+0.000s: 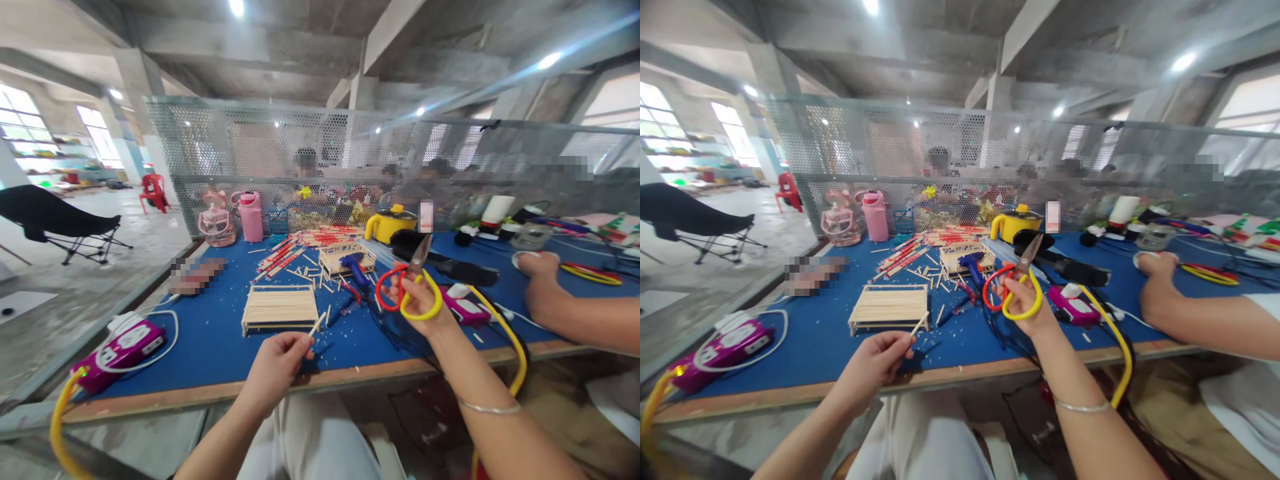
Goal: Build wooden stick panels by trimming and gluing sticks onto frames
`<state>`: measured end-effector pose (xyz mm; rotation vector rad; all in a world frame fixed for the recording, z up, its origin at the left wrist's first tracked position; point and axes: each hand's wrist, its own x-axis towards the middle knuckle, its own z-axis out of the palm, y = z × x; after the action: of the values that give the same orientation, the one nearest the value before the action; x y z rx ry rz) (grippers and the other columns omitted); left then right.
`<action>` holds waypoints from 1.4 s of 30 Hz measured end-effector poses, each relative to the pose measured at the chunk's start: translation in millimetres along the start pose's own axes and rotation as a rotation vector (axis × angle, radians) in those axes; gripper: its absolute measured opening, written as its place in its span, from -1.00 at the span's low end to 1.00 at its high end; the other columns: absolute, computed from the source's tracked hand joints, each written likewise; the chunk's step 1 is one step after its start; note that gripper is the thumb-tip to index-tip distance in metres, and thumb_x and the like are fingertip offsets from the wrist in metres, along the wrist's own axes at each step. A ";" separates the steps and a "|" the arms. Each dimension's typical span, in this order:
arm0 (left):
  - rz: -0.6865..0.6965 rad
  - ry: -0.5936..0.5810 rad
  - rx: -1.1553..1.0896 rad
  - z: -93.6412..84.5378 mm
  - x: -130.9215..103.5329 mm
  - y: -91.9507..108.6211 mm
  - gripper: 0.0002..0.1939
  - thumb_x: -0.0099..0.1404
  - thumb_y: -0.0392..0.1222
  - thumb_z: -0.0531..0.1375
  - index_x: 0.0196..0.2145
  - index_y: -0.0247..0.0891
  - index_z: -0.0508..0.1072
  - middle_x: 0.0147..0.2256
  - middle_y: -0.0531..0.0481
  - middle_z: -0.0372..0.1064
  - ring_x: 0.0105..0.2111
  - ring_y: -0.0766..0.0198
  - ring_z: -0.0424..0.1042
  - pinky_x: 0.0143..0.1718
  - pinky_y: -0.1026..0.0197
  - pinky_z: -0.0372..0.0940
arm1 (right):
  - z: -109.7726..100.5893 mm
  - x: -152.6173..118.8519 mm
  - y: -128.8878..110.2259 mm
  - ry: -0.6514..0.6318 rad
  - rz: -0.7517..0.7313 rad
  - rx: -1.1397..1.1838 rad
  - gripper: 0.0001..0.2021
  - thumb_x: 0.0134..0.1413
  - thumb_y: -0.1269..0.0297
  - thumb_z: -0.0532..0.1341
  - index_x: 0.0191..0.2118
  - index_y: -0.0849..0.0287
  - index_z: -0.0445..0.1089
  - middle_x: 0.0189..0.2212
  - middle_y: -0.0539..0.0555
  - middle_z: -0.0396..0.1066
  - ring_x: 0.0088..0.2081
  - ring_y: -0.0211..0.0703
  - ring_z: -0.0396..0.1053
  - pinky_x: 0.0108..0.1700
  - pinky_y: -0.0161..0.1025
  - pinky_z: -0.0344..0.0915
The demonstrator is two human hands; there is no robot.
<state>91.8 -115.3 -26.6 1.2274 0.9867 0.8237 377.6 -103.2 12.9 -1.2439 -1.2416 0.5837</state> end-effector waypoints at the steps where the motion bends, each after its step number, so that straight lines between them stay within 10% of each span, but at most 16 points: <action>1: 0.000 0.004 -0.010 0.2 -0.5 1.0 -0.56 0.10 0.17 0.20 -0.46 -0.36 0.41 -0.70 0.20 0.02 -0.69 0.50 -0.11 -0.66 0.36 -0.21 | 1.9 2.6 -3.1 0.047 -0.002 0.004 -0.63 0.00 0.14 0.11 -0.04 0.06 0.25 -0.44 0.01 0.30 -0.43 -0.13 0.36 -0.29 -0.09 0.37; 5: 0.001 0.026 -0.037 0.1 -2.2 4.9 -0.58 0.09 0.15 0.22 -0.47 -0.35 0.42 -0.66 0.17 0.10 -0.69 0.51 -0.09 -0.67 0.37 -0.20 | 7.4 -7.4 -23.2 0.097 -0.032 -0.002 -0.53 -0.11 0.31 0.18 0.01 0.05 0.16 -0.36 0.00 0.28 -0.35 -0.15 0.35 -0.22 -0.15 0.36; 10: 0.038 0.054 -0.040 0.6 -5.4 8.1 -0.61 0.12 0.11 0.21 -0.44 -0.35 0.46 -0.66 0.14 0.16 -0.68 0.48 -0.03 -0.64 0.36 -0.08 | 23.8 -81.6 -47.7 -0.359 0.087 -0.142 -0.59 -0.02 0.28 0.18 0.00 -0.02 0.18 -0.32 0.01 0.32 -0.36 -0.18 0.37 -0.32 -0.21 0.40; 15: 0.080 0.046 -0.049 7.4 -9.5 12.3 -0.64 0.13 0.07 0.21 -0.39 -0.34 0.50 -0.59 0.10 0.30 -0.66 0.47 0.03 -0.63 0.35 -0.07 | 43.3 -138.4 -49.6 -0.434 0.071 -0.542 -0.46 -0.04 0.07 0.24 0.08 0.12 0.20 0.00 0.24 0.36 -0.01 0.10 0.36 -0.05 -0.02 0.36; 38: 0.224 -0.131 0.133 25.3 -35.5 24.5 -0.69 0.26 -0.11 0.10 -0.56 -0.31 0.40 -0.55 0.05 0.38 -0.55 0.39 0.27 -0.50 0.35 0.13 | 52.6 -136.9 -52.8 -0.571 -0.008 -0.384 -0.59 0.00 0.16 0.26 -0.03 0.12 0.21 -0.13 0.12 0.38 -0.13 -0.08 0.35 -0.10 -0.21 0.29; 42: 0.443 0.010 0.398 27.2 -41.2 20.2 -0.74 0.29 -0.22 0.06 -0.47 -0.30 0.47 -0.50 0.01 0.43 -0.47 0.32 0.35 -0.42 0.32 0.17 | 54.7 -133.4 -37.0 -0.545 -0.124 -0.398 -0.57 -0.01 0.10 0.27 -0.03 0.15 0.25 -0.14 0.14 0.38 -0.12 -0.04 0.34 -0.06 -0.18 0.25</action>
<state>102.0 -159.6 1.2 1.8281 0.9245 1.0032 277.7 -210.9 -11.3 -1.3659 -1.9503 0.6258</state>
